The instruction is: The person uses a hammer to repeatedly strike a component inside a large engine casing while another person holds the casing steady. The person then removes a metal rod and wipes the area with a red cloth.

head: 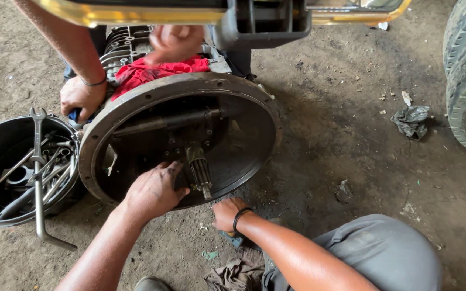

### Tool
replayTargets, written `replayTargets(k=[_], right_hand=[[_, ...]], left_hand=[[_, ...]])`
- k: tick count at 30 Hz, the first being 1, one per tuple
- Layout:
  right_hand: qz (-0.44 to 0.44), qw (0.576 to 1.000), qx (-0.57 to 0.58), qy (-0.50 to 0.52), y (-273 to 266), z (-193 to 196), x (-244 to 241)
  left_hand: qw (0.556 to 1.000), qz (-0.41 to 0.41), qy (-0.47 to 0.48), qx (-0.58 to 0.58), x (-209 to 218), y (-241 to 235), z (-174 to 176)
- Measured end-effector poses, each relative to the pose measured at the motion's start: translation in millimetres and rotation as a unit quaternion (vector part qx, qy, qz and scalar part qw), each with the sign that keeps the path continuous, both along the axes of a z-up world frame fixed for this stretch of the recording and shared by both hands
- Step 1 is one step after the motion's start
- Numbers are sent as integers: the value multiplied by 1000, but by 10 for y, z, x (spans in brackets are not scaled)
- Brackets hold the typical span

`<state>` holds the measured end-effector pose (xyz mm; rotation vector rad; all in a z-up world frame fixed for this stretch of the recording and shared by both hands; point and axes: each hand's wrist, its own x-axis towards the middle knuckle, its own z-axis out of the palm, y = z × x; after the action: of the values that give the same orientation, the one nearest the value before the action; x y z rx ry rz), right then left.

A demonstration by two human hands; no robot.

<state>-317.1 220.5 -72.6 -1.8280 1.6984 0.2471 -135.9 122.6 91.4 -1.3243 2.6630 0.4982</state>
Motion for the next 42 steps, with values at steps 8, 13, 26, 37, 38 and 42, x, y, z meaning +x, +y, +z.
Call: replayTargets(k=[8, 13, 26, 37, 38, 42], right_hand=[[0, 1000, 15, 9, -57, -1, -1], [-3, 1000, 6, -2, -50, -16, -34], [0, 1000, -22, -8, -22, -73, -53], [10, 1000, 7, 18, -30, -8, -18], [11, 1000, -2, 15, -26, -2, -23], [11, 1000, -5, 16, -26, 6, -28]], left_hand=[[995, 36, -68, 57, -46, 31, 39], [995, 43, -69, 58, -40, 25, 41], [993, 23, -95, 61, -97, 85, 44], [999, 14, -40, 33, -183, 164, 94], [998, 18, -39, 39, -189, 174, 105], [997, 22, -40, 57, -214, 205, 161]])
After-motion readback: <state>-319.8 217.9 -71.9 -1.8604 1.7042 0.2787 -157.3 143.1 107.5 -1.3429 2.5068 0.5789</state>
